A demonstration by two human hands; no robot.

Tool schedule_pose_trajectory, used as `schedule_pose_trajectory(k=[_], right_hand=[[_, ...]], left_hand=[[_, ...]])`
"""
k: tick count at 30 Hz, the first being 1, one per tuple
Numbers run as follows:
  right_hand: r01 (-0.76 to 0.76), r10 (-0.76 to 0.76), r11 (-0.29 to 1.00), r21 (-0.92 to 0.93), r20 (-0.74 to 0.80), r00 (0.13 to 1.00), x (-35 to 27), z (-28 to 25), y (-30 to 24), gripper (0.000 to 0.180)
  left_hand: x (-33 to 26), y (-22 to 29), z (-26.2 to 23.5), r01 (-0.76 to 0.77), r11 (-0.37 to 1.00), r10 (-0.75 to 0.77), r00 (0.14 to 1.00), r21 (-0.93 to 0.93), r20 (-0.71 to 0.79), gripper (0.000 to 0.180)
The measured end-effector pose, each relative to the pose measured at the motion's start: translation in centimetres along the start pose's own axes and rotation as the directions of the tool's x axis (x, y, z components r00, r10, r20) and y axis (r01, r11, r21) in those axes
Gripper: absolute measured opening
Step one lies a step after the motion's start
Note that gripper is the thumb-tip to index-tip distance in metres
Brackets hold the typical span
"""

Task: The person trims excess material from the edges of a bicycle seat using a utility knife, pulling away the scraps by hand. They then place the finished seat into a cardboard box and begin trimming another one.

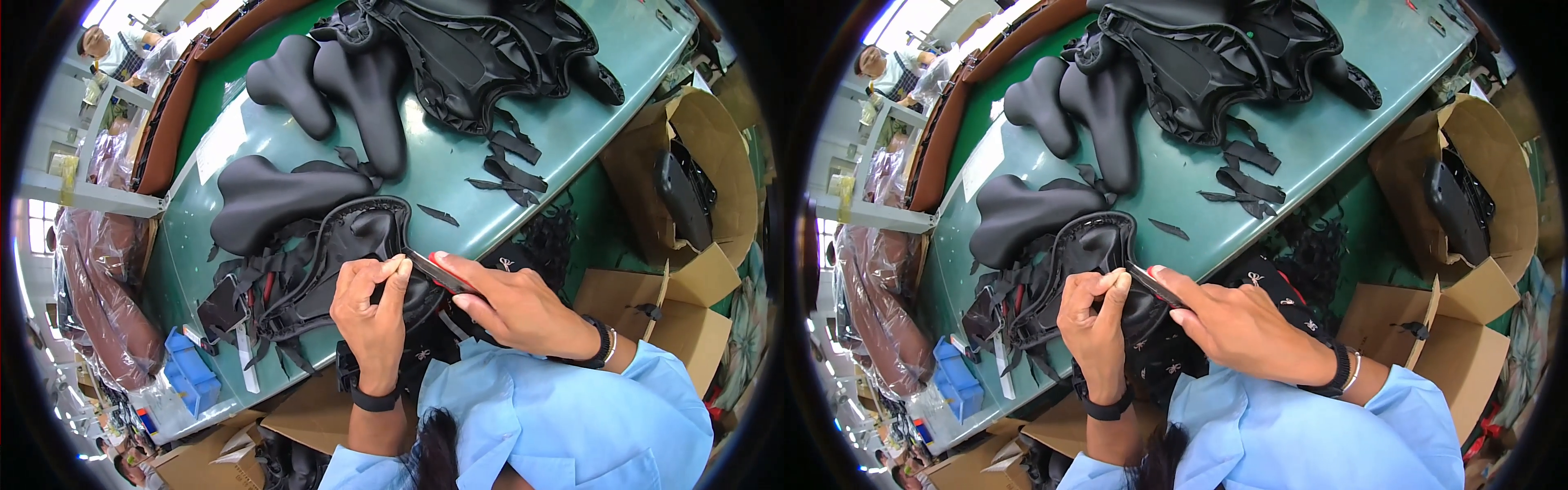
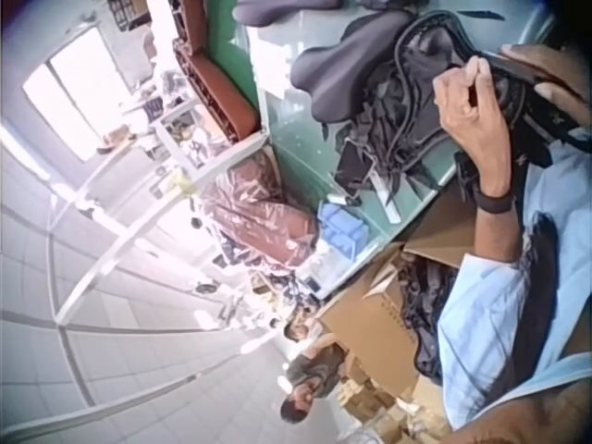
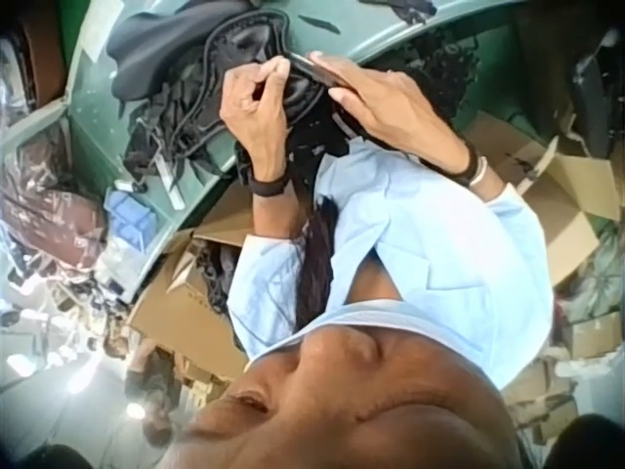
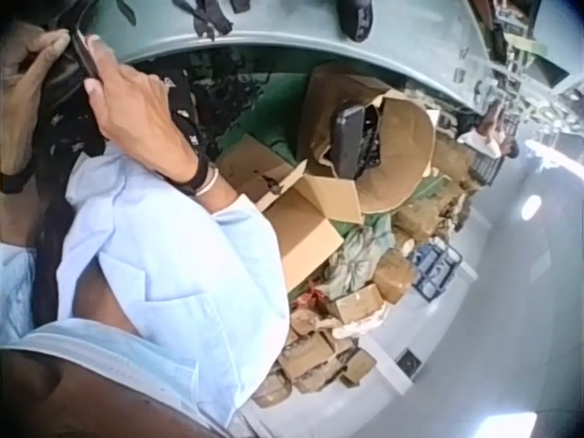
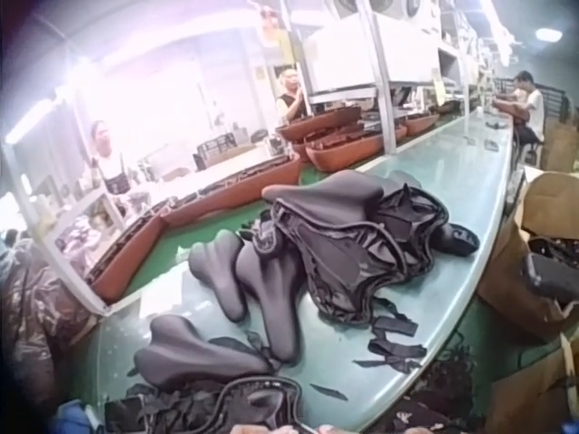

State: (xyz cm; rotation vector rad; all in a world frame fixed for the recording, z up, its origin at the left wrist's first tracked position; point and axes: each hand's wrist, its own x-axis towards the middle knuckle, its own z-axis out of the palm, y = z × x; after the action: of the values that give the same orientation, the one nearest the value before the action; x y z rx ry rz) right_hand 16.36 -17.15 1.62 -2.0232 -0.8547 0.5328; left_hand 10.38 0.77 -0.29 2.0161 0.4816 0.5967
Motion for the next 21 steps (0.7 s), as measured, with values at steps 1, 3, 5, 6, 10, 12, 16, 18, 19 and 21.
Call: schedule_pose_trajectory(k=[1,3,5,6,10,12,16,18,19,21], right_hand=[[0.001,-0.001,1.000,-0.006,-0.001,1.000,0.2,0.1,0.2,0.053],[0.077,-0.079,0.996,-0.035,-0.045,0.996,0.5,0.3,0.5,0.054],[0.098,-0.095,0.993,-0.062,0.036,0.995,0.6,-1.0,0.4,0.054],[0.118,-0.108,0.989,-0.088,0.112,0.988,0.6,-2.0,0.1,0.054],[0.210,-0.209,0.977,-0.025,0.062,0.976,0.6,-2.7,0.5,0.052],[0.233,-0.228,0.972,0.036,-0.106,0.968,1.0,-1.5,0.4,0.049],[0.036,-0.034,0.999,0.020,-0.091,0.995,1.9,-0.2,-0.9,0.052],[-0.068,0.076,0.993,0.098,-0.071,0.995,1.5,0.7,-1.4,0.054],[-0.106,0.114,0.984,0.141,-0.051,0.992,1.3,0.7,-2.2,0.056],[-0.216,0.213,0.955,0.204,0.037,0.976,0.9,0.1,-3.6,0.056]], left_hand=[[0.2,0.0,0.1,-0.002,1.000,0.002,1.000,-0.006,-0.002,0.014],[0.4,0.0,0.1,-0.017,0.999,0.017,1.000,-0.030,-0.009,0.014],[-0.1,-0.4,-0.2,0.005,0.998,-0.007,0.999,-0.063,-0.032,0.013],[-0.2,-0.5,-0.3,0.022,0.995,-0.027,0.998,-0.096,-0.050,0.012],[0.1,-0.7,-0.2,0.076,0.944,-0.138,0.975,-0.321,-0.176,0.003],[0.1,-1.2,-0.1,0.068,0.914,-0.137,0.980,-0.401,-0.147,0.006],[0.4,-0.4,0.1,0.106,0.902,-0.180,0.973,-0.419,-0.142,0.005],[0.6,-0.5,0.3,0.094,0.899,-0.176,0.972,-0.429,-0.157,0.006],[0.7,-0.5,0.4,0.079,0.898,-0.168,0.971,-0.434,-0.170,0.007],[0.9,-1.1,0.4,0.081,0.867,-0.182,0.970,-0.491,-0.163,0.006]])
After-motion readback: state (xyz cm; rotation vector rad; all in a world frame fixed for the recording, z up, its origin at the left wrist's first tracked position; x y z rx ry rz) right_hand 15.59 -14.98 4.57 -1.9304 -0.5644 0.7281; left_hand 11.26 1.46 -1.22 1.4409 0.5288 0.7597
